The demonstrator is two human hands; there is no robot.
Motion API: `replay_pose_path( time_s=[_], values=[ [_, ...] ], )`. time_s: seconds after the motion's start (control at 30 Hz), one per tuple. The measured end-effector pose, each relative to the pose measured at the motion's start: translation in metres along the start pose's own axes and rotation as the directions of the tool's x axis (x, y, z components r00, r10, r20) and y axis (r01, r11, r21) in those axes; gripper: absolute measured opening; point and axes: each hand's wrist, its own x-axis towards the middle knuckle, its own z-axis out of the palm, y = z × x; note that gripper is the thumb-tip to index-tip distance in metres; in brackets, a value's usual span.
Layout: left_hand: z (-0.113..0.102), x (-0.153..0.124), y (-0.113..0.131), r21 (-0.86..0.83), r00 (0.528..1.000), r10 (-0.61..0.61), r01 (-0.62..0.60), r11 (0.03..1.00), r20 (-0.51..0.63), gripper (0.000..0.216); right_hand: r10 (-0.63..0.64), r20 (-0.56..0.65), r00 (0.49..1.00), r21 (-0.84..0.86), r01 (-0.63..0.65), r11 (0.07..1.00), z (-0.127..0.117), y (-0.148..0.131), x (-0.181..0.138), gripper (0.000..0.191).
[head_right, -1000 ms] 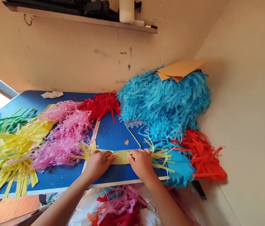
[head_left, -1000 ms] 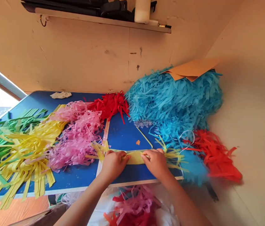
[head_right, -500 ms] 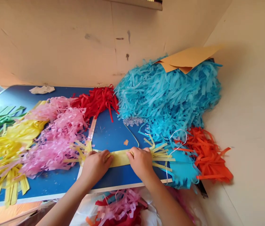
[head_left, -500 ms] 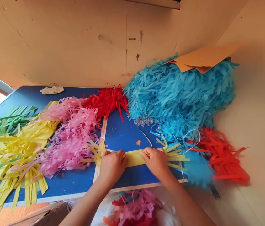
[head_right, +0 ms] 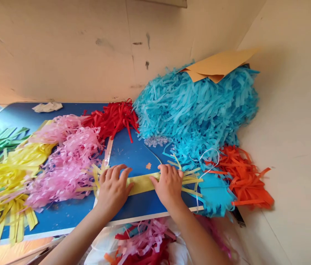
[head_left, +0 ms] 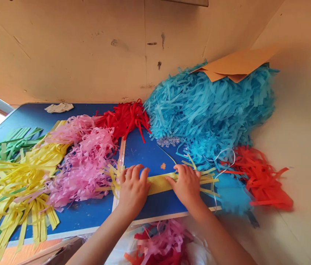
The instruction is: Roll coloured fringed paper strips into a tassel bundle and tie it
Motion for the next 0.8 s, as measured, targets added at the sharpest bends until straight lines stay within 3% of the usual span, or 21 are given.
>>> replay_pose_path(
  time_s=[0.03,0.1,0.17,0.23,0.3,0.33,0.57,0.67,0.8],
  values=[
    [0.000,0.000,-0.002,0.006,0.990,0.138,-0.138,0.990,-0.030,0.021,-0.011,-0.079,0.997,-0.025,0.009,1.000,-0.002,0.000,-0.001,0.028],
    [0.001,0.001,-0.007,-0.009,0.910,0.413,-0.413,0.911,0.025,0.012,-0.105,-0.148,0.983,-0.051,0.098,0.994,-0.008,0.000,-0.003,0.017],
    [-0.003,0.002,-0.010,-0.047,0.832,0.544,-0.542,0.839,0.112,0.014,-0.315,-0.070,0.947,0.033,0.317,0.948,-0.013,0.002,-0.006,0.013],
    [-0.009,0.001,-0.009,-0.068,0.832,0.535,-0.532,0.844,0.146,0.011,-0.521,0.050,0.852,0.214,0.500,0.839,-0.015,0.005,-0.008,0.020],
    [-0.016,-0.001,-0.004,-0.082,0.850,0.501,-0.494,0.866,0.162,0.021,-0.612,0.123,0.781,0.340,0.546,0.765,-0.016,0.009,-0.009,0.026],
    [-0.018,-0.001,-0.001,-0.079,0.862,0.479,-0.473,0.878,0.164,0.025,-0.616,0.147,0.774,0.362,0.537,0.762,-0.015,0.011,-0.008,0.029],
    [-0.009,0.000,-0.005,-0.064,0.928,0.361,-0.356,0.932,0.092,0.024,-0.556,0.244,0.795,0.403,0.438,0.804,-0.012,0.026,0.008,0.038],
    [-0.009,-0.004,-0.011,-0.114,0.960,0.274,-0.267,0.957,0.051,0.021,-0.545,0.235,0.805,0.441,0.412,0.797,-0.012,0.028,0.013,0.029],
    [-0.014,-0.007,-0.005,-0.109,0.966,0.255,-0.249,0.962,0.047,0.027,-0.520,0.232,0.822,0.479,0.369,0.796,-0.012,0.028,0.019,0.015]
  ],
)
